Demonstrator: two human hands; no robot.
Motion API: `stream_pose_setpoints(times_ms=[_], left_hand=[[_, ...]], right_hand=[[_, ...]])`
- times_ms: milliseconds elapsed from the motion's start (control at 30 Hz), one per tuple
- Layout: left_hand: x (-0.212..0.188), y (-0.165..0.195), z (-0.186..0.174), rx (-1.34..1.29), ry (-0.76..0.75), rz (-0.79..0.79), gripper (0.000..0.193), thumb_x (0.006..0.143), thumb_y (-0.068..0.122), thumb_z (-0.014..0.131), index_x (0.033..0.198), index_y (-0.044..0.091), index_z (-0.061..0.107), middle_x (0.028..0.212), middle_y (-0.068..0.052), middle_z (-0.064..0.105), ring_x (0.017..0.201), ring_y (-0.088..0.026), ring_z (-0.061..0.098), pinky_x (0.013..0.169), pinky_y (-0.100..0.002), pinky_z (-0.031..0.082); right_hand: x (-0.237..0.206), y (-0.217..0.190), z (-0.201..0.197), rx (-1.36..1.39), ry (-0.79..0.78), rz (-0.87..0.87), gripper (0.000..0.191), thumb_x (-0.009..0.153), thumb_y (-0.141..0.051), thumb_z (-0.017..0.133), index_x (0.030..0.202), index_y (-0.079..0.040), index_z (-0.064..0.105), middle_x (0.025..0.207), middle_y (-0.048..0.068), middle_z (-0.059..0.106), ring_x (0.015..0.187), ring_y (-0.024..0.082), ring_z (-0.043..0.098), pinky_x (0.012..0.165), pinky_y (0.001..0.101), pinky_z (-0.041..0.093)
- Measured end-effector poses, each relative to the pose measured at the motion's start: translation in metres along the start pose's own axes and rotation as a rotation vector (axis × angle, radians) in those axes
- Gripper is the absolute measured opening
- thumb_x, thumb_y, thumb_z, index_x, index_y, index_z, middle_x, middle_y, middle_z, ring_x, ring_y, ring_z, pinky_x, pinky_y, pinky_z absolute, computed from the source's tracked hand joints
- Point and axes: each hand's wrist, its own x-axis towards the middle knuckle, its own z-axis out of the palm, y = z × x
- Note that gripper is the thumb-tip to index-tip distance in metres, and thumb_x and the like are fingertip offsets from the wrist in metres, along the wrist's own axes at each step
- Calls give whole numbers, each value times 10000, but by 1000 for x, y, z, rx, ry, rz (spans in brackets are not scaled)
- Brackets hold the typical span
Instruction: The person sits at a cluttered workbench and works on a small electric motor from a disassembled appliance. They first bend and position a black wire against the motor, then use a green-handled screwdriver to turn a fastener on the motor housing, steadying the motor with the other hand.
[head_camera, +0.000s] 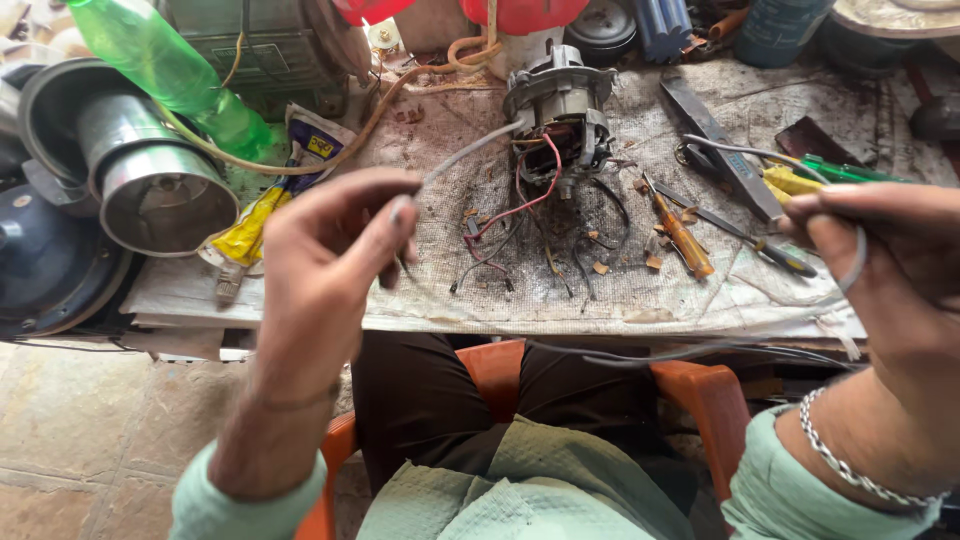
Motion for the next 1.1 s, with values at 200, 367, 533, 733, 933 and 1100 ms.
stream_pose_setpoints(times_ms=[200,367,533,733,933,1100], left_hand=[[-83,12,22,-629,18,-284,376,981,73,707,1318,-85,652,957,-76,695,822,-133,696,681,-234,561],[-139,10,28,-800,-15,-339,330,993,87,680,1269,-90,645,963,-118,719,864,-189,734,719,-277,603],[-156,20,64,-870,-21,-394,270,972,25,654,1230,-51,659,986,-104,733,884,-180,732,766,-284,595],[-166,8,103,-702,-41,-285,259,966,6,724,1216,-59,704,997,-92,737,931,-137,702,850,-275,557],[-155,-1,125,-664,-73,-229,224,988,1,701,1205,-46,678,1123,-88,750,1044,-140,703,970,-285,570],[-149,-7,141,-745,-21,-202,224,995,-25,648,1216,-38,620,1179,-103,731,1103,-170,710,1018,-348,594]], right_hand=[[-54,30,-53,396,152,43,134,1158,-64,562,1209,20,655,1119,229,716,1004,284,742,969,376,637],[-102,35,-90,590,236,112,93,1140,-5,601,1191,71,618,1115,260,667,941,312,687,931,396,592],[-99,-29,-60,590,107,47,46,1092,73,645,1112,33,639,1033,232,726,850,257,732,840,355,630],[-106,-112,15,256,17,120,124,933,154,696,1015,62,687,946,195,753,845,219,768,807,344,669],[-97,-112,50,51,-118,142,196,846,127,773,1027,62,739,879,146,776,721,145,662,612,246,485],[-91,-91,50,218,-177,29,162,886,123,737,1017,31,715,1011,108,721,901,141,741,775,249,623]])
